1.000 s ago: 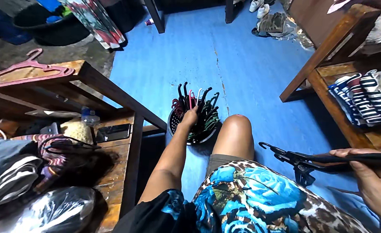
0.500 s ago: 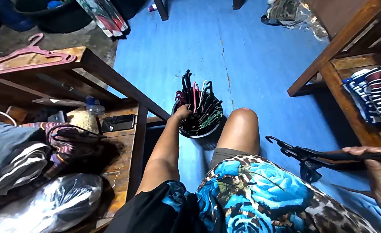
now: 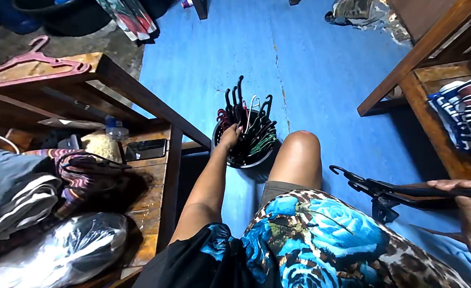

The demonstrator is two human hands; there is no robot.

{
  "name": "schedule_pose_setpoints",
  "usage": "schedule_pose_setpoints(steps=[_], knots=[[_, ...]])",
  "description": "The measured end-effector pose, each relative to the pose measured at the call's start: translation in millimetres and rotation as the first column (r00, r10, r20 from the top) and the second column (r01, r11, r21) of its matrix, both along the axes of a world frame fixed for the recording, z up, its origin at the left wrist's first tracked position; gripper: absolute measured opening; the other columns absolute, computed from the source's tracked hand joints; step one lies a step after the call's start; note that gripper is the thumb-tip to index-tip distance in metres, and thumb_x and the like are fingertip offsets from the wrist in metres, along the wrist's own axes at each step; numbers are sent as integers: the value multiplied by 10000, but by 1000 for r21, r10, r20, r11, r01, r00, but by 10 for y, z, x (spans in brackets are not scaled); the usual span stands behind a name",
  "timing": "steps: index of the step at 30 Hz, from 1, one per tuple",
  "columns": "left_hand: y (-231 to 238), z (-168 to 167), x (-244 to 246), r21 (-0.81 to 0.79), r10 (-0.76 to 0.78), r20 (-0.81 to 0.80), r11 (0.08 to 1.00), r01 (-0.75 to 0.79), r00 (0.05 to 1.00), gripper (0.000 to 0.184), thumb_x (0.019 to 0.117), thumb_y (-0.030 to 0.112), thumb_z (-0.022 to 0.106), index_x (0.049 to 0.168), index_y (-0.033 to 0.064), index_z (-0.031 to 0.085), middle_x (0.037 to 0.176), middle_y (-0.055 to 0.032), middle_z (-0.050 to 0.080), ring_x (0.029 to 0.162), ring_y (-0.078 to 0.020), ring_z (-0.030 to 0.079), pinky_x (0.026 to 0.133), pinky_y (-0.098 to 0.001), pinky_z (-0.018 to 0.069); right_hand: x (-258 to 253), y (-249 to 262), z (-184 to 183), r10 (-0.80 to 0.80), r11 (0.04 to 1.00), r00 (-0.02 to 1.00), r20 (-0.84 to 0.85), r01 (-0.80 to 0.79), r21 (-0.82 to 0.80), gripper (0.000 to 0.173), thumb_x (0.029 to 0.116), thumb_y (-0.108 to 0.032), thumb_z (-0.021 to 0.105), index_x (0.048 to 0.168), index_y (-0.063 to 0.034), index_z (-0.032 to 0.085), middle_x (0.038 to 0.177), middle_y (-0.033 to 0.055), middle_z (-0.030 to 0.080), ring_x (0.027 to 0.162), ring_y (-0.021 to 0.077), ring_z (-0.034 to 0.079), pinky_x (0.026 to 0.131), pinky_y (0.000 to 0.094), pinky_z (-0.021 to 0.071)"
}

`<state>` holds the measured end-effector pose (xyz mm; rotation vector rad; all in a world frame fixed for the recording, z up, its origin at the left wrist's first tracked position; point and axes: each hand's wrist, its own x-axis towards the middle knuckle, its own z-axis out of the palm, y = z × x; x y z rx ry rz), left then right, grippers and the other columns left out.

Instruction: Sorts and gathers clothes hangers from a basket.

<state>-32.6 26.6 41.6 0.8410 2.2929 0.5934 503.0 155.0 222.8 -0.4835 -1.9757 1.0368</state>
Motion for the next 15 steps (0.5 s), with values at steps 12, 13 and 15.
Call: schedule_pose_setpoints(steps=[12, 13, 15], knots=[[27, -61, -149, -39, 100, 79, 995, -97, 992, 554, 1041, 481, 549, 1280, -8, 650, 1278, -306, 628, 1252, -468, 573, 1064, -686, 400, 51, 1, -3, -20, 1000, 1000, 21, 20, -7, 189, 1043, -241, 584, 1219, -240, 653, 1127, -132, 731, 1071, 70, 695, 1023, 299, 551], [28, -51, -156, -64, 97, 60, 994, -93, 993, 559, 1024, 500, 571, 1272, 7, 661, 1269, -298, 637, 1245, -464, 580, 1057, -687, 409, 54, 3, -7, -18, 1000, 1000, 21, 18, -9, 189, 1041, -242, 587, 1217, -239, 658, 1126, -130, 732, 1068, 71, 696, 1022, 300, 550], [39, -18, -159, -85, 79, 78, 994, -72, 994, 567, 1008, 506, 600, 1278, 12, 657, 1268, -292, 638, 1234, -455, 587, 1046, -684, 417, 49, 4, -15, -15, 1000, 1000, 20, 15, -16, 196, 1039, -244, 592, 1222, -246, 663, 1131, -131, 735, 1068, 70, 698, 1019, 294, 554]])
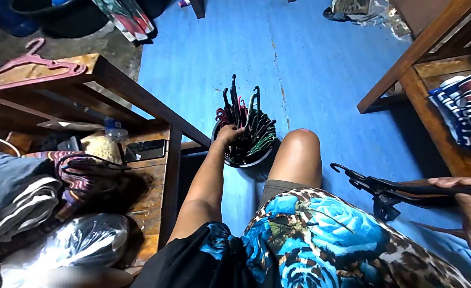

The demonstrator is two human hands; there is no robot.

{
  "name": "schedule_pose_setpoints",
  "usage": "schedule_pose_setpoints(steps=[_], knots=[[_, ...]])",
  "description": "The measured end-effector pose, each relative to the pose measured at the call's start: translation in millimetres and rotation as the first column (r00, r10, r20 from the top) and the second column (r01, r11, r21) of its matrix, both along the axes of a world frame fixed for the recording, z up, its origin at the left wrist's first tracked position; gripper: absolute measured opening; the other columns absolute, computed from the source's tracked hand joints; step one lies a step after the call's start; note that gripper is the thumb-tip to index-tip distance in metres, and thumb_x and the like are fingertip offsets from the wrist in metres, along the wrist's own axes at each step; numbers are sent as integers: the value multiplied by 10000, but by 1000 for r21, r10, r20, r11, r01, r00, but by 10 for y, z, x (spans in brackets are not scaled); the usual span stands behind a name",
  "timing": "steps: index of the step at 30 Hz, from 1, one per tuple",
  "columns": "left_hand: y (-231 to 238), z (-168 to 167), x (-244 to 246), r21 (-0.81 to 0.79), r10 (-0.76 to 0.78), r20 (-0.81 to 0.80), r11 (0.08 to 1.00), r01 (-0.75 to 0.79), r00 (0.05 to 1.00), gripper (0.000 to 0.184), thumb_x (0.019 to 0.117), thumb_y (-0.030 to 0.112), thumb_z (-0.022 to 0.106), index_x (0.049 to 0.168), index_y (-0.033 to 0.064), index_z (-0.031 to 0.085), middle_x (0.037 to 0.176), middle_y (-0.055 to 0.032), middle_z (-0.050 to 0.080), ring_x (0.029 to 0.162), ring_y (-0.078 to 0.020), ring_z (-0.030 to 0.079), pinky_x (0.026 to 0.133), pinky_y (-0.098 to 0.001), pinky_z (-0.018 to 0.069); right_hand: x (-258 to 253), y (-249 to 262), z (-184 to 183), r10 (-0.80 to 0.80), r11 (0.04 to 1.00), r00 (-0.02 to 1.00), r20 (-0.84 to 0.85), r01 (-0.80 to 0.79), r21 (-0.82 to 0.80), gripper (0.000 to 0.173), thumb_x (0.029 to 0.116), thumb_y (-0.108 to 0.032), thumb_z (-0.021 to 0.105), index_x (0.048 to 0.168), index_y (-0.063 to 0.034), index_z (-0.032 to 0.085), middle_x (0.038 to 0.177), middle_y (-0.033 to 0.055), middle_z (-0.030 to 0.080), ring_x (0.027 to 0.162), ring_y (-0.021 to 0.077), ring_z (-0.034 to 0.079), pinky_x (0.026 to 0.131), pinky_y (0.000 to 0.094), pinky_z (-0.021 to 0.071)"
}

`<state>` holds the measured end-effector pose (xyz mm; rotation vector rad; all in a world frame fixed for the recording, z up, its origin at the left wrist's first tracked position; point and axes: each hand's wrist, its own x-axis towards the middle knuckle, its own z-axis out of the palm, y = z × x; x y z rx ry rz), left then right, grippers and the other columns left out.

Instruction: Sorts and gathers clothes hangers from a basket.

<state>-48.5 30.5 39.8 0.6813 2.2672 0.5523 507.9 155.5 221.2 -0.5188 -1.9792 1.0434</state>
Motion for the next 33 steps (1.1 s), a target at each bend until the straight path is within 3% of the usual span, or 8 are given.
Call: schedule_pose_setpoints(steps=[4, 8, 14, 19, 22, 27, 29, 33], knots=[[20, 65, 54, 62, 74, 155, 994, -85, 985, 536, 1030, 444, 592, 1301, -18, 617, 1269, -294, 623, 1191, -429, 607, 1026, -634, 454, -25, -5, -8, 3, 1000, 1000, -8, -3, 18, 203, 1044, -229, 579, 1234, -253, 646, 1141, -136, 728, 1072, 67, 695, 1012, 288, 557], [25, 103, 38, 40, 46, 224, 998, -57, 973, 523, 1037, 437, 580, 1286, -21, 599, 1157, -275, 640, 999, -376, 639, 899, -576, 511, -22, 2, -13, 9, 1000, 1000, -9, -9, 20, 199, 1042, -237, 586, 1232, -249, 645, 1136, -134, 730, 1065, 66, 697, 1009, 285, 558], [102, 111, -48, -136, -167, -57, 978, 158, 984, 434, 1033, 312, 614, 1298, -33, 628, 1281, -315, 623, 1240, -475, 581, 1052, -683, 413, -35, 9, -4, 16, 1000, 1000, -11, -16, 17, 206, 1039, -238, 590, 1235, -255, 647, 1135, -132, 732, 1067, 66, 697, 1008, 281, 558], [112, 171, 31, -128, -390, -123, 918, 375, 913, 357, 984, 197, 682, 1288, 13, 655, 1276, -279, 645, 1248, -456, 584, 1072, -681, 402, -50, 18, -3, 21, 1000, 1000, -20, -21, 15, 212, 1036, -234, 593, 1240, -256, 645, 1136, -124, 732, 1062, 77, 701, 1007, 289, 560], [110, 187, 35, -93, -345, -89, 937, 337, 934, 404, 962, 213, 724, 1297, 2, 645, 1265, -288, 643, 1233, -457, 590, 1065, -671, 411, -53, 16, -2, 23, 999, 1000, -20, -22, 23, 208, 1036, -237, 595, 1236, -253, 649, 1131, -124, 734, 1058, 73, 702, 999, 286, 564], [83, 180, 18, -152, -224, -38, 965, 216, 974, 495, 1053, 328, 581, 1407, -16, 549, 1361, -326, 574, 1308, -484, 532, 1090, -683, 377, -32, 10, -11, 17, 1000, 1000, 5, -17, 24, 214, 1036, -261, 598, 1248, -274, 631, 1142, -147, 725, 1063, 57, 697, 1005, 275, 560], [59, 233, 52, -156, -183, 18, 971, 184, 983, 464, 1034, 300, 617, 1359, -29, 578, 1317, -316, 598, 1240, -461, 581, 1047, -661, 426, -33, 13, -24, 20, 999, 1000, 9, -20, 27, 213, 1038, -260, 594, 1248, -263, 628, 1142, -141, 726, 1067, 62, 697, 1007, 275, 558], [-40, 220, 45, -89, -24, 178, 995, 40, 984, 397, 1021, 303, 639, 1306, 29, 606, 1060, -191, 660, 846, -261, 628, 790, -460, 537, -47, 2, -30, 14, 1000, 1000, 10, -14, 27, 199, 1040, -246, 586, 1233, -260, 630, 1136, -145, 725, 1061, 58, 695, 1002, 272, 559]])
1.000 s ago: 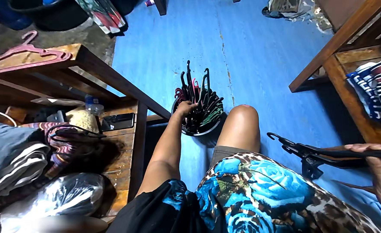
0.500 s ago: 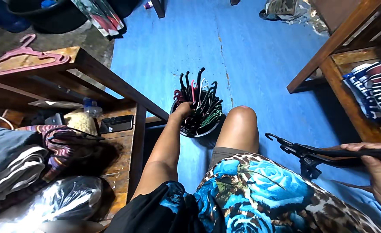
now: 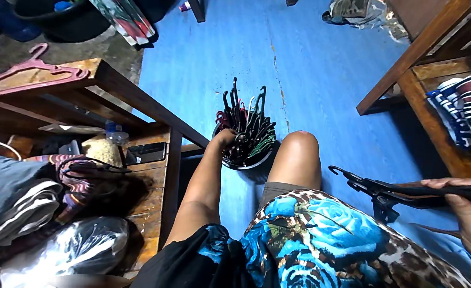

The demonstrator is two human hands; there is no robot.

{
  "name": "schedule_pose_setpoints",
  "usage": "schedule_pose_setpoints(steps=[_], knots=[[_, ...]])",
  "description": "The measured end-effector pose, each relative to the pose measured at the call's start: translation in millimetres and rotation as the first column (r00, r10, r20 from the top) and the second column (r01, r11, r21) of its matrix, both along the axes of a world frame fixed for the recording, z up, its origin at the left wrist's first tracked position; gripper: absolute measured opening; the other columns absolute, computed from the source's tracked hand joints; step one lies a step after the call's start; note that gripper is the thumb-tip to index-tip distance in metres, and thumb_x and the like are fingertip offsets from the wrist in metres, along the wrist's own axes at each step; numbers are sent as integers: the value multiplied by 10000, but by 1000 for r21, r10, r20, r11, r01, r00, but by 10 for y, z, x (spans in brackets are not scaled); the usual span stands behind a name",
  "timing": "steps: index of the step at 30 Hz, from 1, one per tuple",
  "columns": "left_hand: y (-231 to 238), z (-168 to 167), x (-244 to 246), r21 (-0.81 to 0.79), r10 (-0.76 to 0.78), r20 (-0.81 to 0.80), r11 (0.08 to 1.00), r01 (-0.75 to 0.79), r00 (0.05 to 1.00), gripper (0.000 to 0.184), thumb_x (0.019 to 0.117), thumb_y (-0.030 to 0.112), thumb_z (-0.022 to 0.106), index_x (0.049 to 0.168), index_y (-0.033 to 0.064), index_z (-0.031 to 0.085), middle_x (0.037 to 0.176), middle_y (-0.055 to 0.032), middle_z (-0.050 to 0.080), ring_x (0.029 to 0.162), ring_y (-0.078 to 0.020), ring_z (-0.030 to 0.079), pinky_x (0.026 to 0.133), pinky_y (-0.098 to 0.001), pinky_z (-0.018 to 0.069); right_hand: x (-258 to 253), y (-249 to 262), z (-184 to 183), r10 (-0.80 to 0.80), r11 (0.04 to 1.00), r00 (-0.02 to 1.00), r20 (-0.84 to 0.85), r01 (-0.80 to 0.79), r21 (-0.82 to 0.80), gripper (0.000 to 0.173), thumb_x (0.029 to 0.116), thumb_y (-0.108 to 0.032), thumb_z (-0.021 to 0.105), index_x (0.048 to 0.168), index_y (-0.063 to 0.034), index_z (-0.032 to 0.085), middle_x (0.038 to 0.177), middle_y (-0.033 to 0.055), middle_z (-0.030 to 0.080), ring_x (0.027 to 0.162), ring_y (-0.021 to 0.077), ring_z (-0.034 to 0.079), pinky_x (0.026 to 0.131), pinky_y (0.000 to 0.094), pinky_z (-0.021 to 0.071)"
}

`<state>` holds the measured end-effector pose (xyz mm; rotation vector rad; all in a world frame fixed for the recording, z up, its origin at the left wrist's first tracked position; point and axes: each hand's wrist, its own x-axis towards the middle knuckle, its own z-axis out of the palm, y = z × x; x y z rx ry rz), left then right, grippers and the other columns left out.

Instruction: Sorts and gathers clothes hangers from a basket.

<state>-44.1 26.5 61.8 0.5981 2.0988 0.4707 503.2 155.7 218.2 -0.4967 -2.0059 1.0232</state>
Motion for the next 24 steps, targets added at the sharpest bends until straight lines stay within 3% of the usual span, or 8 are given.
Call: schedule_pose_setpoints(steps=[3, 5, 8, 12, 16, 18, 20, 24], knots=[[-24, -77, -13, -2, -17, -46, 1000, 17, 999, 352, 991, 251, 679, 1245, 10, 651, 1123, -232, 670, 985, -331, 647, 899, -536, 513, 2, -3, 2, -3, 1000, 1000, 1, 3, -3, 196, 1040, -242, 586, 1228, -255, 638, 1135, -142, 729, 1059, 59, 698, 1000, 271, 560], [-13, -118, 22, -1, -8, -107, 1000, 8, 994, 406, 973, 281, 713, 1266, 6, 652, 1220, -273, 651, 1141, -412, 628, 999, -611, 471, 6, 3, -5, 1, 1000, 1000, -1, -1, -2, 198, 1039, -238, 589, 1230, -252, 639, 1138, -135, 729, 1065, 65, 698, 1001, 275, 561], [8, -184, 88, 67, 79, -140, 995, -70, 987, 469, 957, 216, 719, 1367, 27, 588, 1300, -284, 622, 1211, -445, 605, 1029, -638, 461, 4, 5, -21, 8, 1000, 1000, -12, -8, -3, 205, 1036, -232, 592, 1235, -249, 640, 1139, -129, 729, 1068, 71, 698, 1003, 276, 560], [39, -98, 248, 114, 192, 15, 975, -193, 981, 490, 1027, 251, 618, 1461, 66, 484, 1313, -289, 599, 1108, -434, 653, 922, -627, 532, 6, -11, -15, -1, 1000, 1000, -13, 2, 9, 208, 1035, -227, 594, 1236, -248, 644, 1142, -136, 730, 1061, 59, 698, 1001, 262, 558], [-44, -37, 342, 223, 206, 173, 944, -242, 963, 430, 1109, 347, 433, 1367, 21, 544, 1228, -271, 625, 994, -365, 671, 873, -553, 550, 23, -19, -5, -18, 1000, 1000, 4, 18, 22, 197, 1040, -236, 584, 1230, -248, 636, 1142, -143, 726, 1063, 54, 696, 1000, 261, 559], [-100, -66, 360, 279, 175, 161, 936, -215, 971, 473, 1122, 372, 368, 1381, 12, 535, 1263, -281, 605, 1041, -375, 656, 905, -563, 534, 35, -17, -8, -13, 1000, 1000, 6, 13, 17, 204, 1045, -230, 573, 1239, -252, 633, 1150, -145, 722, 1072, 53, 692, 1008, 265, 554], [-157, -79, 364, 340, 102, 52, 934, -113, 993, 438, 1113, 319, 433, 1286, -52, 588, 1221, -299, 618, 1091, -393, 620, 964, -583, 476, 40, -17, -18, -18, 1000, 1000, 2, 18, 3, 209, 1040, -222, 578, 1240, -251, 630, 1147, -142, 722, 1066, 56, 693, 1007, 276, 557], [-244, -88, 406, 382, 70, -7, 922, -62, 998, 470, 1115, 352, 409, 1233, -60, 601, 1151, -272, 632, 1019, -360, 625, 932, -564, 492, 26, -28, -14, -20, 1000, 1000, -1, 20, 3, 213, 1036, -224, 584, 1241, -260, 627, 1140, -145, 723, 1063, 57, 694, 1001, 275, 559]])
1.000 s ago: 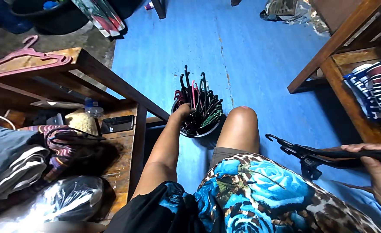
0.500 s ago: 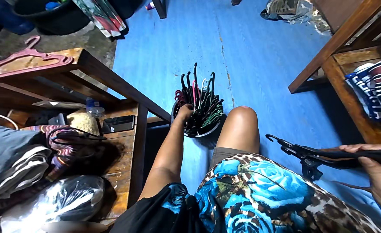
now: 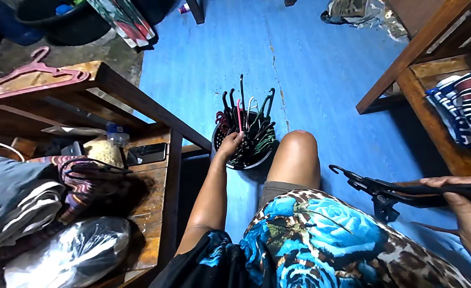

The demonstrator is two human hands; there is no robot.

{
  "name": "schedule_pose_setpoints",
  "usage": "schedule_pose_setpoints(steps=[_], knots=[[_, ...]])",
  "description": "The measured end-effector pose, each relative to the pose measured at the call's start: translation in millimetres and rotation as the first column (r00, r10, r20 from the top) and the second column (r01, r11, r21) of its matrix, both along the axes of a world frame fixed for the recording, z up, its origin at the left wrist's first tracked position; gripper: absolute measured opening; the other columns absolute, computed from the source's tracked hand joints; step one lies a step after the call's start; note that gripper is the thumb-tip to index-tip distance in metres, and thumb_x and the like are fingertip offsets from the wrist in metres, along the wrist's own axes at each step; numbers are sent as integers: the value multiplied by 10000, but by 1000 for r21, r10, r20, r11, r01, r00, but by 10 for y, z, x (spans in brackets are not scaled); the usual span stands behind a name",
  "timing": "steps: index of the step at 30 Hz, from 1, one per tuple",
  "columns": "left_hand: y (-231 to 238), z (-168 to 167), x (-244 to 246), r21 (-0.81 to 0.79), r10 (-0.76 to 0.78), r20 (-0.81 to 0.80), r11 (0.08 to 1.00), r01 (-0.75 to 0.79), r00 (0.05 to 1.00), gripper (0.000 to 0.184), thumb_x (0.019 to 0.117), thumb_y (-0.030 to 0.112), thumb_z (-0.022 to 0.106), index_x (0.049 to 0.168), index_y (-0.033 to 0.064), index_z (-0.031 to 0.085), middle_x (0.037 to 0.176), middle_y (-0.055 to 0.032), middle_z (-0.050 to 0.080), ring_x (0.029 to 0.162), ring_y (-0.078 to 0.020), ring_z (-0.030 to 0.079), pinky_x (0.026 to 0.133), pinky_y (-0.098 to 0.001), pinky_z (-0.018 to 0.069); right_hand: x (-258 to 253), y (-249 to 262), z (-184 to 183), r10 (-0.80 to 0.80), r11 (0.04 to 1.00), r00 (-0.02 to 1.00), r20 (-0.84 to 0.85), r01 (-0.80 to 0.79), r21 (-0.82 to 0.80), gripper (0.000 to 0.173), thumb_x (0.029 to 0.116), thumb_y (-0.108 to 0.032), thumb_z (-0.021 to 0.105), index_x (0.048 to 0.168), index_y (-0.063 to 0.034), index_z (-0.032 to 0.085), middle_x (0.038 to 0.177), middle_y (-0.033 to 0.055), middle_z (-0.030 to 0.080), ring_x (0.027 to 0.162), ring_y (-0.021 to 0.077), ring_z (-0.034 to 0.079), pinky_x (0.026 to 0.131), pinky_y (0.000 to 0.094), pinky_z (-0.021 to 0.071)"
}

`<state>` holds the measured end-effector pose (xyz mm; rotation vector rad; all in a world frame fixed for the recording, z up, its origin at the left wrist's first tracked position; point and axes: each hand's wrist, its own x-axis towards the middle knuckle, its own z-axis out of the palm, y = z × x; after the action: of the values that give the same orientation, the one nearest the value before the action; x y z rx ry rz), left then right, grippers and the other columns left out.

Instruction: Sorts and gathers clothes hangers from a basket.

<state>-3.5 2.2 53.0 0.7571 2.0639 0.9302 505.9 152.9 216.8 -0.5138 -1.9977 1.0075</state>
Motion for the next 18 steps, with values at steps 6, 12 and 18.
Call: schedule_pose_setpoints(steps=[6, 12, 18], knots=[[15, 211, 86, -221, 21, -385, 969, -114, 923, 408, 1070, 296, 524, 1181, -67, 676, 1274, -319, 602, 1244, -472, 565, 1053, -665, 424, 11, 7, -7, 2, 1000, 1000, -4, -2, 4, 211, 1039, -234, 582, 1242, -259, 634, 1139, -144, 723, 1066, 55, 692, 1003, 274, 557], [-48, 46, 482, -244, -55, -513, 966, -84, 857, 347, 1063, 247, 537, 1210, -34, 681, 1259, -302, 608, 1175, -473, 608, 995, -638, 490, 8, -3, -14, -1, 1000, 1000, -4, 1, -13, 201, 1034, -227, 591, 1227, -255, 641, 1131, -140, 728, 1057, 56, 696, 998, 266, 559], [-272, -303, 429, -580, -225, -460, 809, -99, 859, 362, 1044, 191, 515, 1336, 6, 623, 1437, -273, 536, 1323, -453, 531, 1061, -619, 447, 16, -17, -22, 2, 1000, 1000, -6, -2, -10, 214, 1033, -217, 588, 1236, -261, 643, 1141, -143, 728, 1063, 56, 696, 999, 264, 560]])
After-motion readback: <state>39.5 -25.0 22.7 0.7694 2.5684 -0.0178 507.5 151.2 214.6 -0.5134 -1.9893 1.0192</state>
